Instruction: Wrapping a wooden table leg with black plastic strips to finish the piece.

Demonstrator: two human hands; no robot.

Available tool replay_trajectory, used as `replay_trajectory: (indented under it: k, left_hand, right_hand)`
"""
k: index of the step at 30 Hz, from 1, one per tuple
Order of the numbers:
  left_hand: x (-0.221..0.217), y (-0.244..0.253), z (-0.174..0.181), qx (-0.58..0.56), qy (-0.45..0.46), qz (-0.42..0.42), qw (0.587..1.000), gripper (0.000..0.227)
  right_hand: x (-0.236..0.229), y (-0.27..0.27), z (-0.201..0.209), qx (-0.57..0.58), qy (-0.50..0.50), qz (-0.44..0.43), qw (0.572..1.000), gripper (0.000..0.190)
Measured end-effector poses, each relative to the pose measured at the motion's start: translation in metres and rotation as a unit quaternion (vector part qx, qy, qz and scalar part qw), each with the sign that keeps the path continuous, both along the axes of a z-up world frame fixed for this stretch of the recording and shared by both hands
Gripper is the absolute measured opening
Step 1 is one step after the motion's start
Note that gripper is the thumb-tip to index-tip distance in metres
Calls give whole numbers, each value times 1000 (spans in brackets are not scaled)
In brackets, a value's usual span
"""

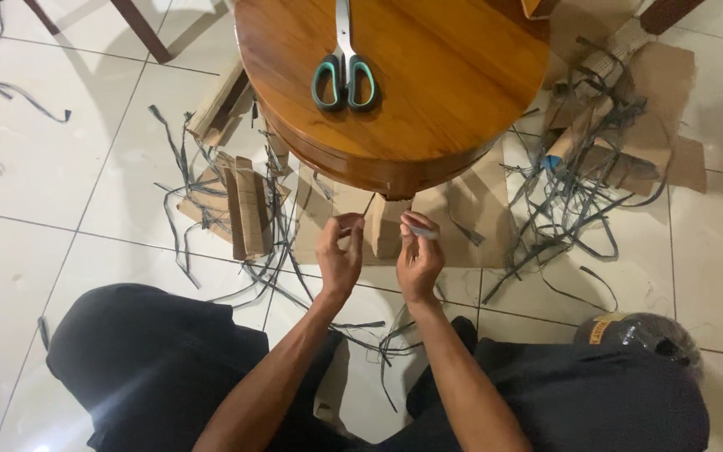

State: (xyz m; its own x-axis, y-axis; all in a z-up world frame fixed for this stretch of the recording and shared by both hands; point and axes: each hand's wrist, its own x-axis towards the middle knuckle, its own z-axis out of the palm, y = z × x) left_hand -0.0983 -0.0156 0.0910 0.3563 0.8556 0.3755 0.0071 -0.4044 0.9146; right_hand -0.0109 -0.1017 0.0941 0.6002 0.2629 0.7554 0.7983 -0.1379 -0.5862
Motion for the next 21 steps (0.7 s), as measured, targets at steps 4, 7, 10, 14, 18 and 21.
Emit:
replay_trajectory:
  k: [4, 7, 10, 14, 18, 21]
  left_hand:
    - [-9, 3, -2, 83, -3, -55, 995, 3]
    - [-6, 5, -32, 156, 49, -68, 984, 6]
    - [-7, -1, -23, 207, 50, -86, 973, 8]
    - [-5, -6, -1, 192, 8, -88, 977, 8]
    - [-5, -8, 14, 185, -11, -77, 980, 6]
    - [-5, -22, 11, 93, -44, -52, 993, 21]
  right_hand:
    - [-6, 2, 10, -5, -10, 43, 999, 7]
    - [-6, 1, 4, -11, 14, 69, 997, 15]
    - [-1, -2, -2, -27, 18, 108, 994, 24]
    - [-6, 0, 7, -41, 28, 140, 989, 31]
    - [-5, 1, 12, -37, 21, 148, 988, 27]
    - [-2, 1, 12, -26, 66, 149, 986, 19]
